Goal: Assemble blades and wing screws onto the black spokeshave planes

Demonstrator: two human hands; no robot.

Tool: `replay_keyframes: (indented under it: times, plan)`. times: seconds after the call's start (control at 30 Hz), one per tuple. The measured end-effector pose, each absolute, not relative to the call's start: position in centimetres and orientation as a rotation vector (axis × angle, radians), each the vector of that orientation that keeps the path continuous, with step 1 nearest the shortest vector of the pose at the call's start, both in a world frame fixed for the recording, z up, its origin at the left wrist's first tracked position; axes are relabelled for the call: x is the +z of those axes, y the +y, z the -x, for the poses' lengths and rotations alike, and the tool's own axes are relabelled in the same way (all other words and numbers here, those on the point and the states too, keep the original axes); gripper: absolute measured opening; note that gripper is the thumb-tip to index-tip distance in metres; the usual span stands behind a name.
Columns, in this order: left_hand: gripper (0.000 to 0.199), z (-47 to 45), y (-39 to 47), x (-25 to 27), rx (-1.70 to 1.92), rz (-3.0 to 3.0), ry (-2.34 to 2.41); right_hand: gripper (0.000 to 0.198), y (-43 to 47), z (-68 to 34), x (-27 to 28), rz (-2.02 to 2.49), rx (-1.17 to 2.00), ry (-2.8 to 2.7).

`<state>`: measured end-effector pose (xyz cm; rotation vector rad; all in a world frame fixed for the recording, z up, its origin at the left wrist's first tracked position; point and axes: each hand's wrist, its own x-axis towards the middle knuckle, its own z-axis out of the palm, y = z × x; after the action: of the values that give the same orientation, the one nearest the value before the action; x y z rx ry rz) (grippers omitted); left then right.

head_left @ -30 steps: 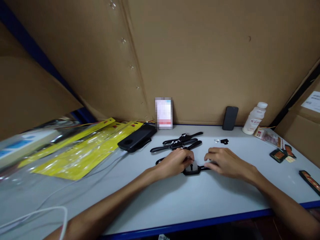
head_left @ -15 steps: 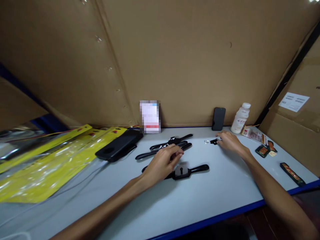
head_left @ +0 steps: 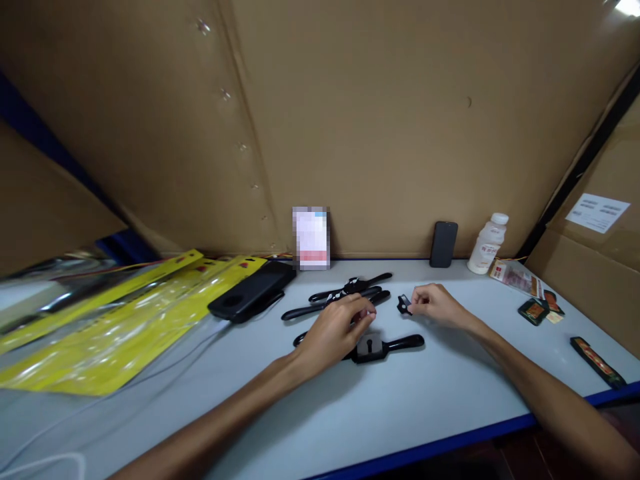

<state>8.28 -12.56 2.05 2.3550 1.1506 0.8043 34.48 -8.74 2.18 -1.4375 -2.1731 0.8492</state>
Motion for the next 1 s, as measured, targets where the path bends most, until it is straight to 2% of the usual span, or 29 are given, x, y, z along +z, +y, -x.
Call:
replay_keyframes:
  times: [0.17, 0.33, 0.4, 0.5, 0.57, 0.67, 0.83, 1.0]
  plan:
    - [0.025, -8.8, -13.0, 2.3, 0.782, -2.321, 1.144, 0.026, -11.6, -31.5, 2.6, 1.235, 1.060, -2.040]
    - [0.024, -9.1, -13.5, 2.8, 0.818, -2.235, 1.088, 0.020, -13.7, -30.1, 2.5, 1.091, 1.283, -1.959]
    - [0.022, -8.9, -13.3, 2.9, 0.874, -2.167, 1.096, 0.014, -13.8, -30.1, 2.4, 1.117, 1.131, -2.068]
    - [0.016, -8.2, -12.3, 2.8, 0.897, -2.127, 1.136, 0.004, -13.8, -30.5, 2.8, 1.187, 0.712, -2.338]
    - [0.017, -7.7, -11.6, 2.6, 0.818, -2.152, 1.137, 0.006, -13.6, -31.1, 3.2, 1.225, 0.557, -2.515]
    - [0.023, -7.6, -11.3, 2.4, 0.689, -2.158, 1.117, 0.017, -13.4, -32.2, 3.9, 1.214, 0.531, -2.697]
    - [0.015, -8.4, -12.3, 2.4, 0.564, -2.139, 0.999, 0.024, -13.2, -33.2, 4.4, 1.198, 0.542, -2.779]
    - [0.016, -8.3, -12.3, 2.5, 0.759, -2.185, 1.105, 0.004, -11.8, -33.1, 3.8, 1.358, 0.421, -2.567]
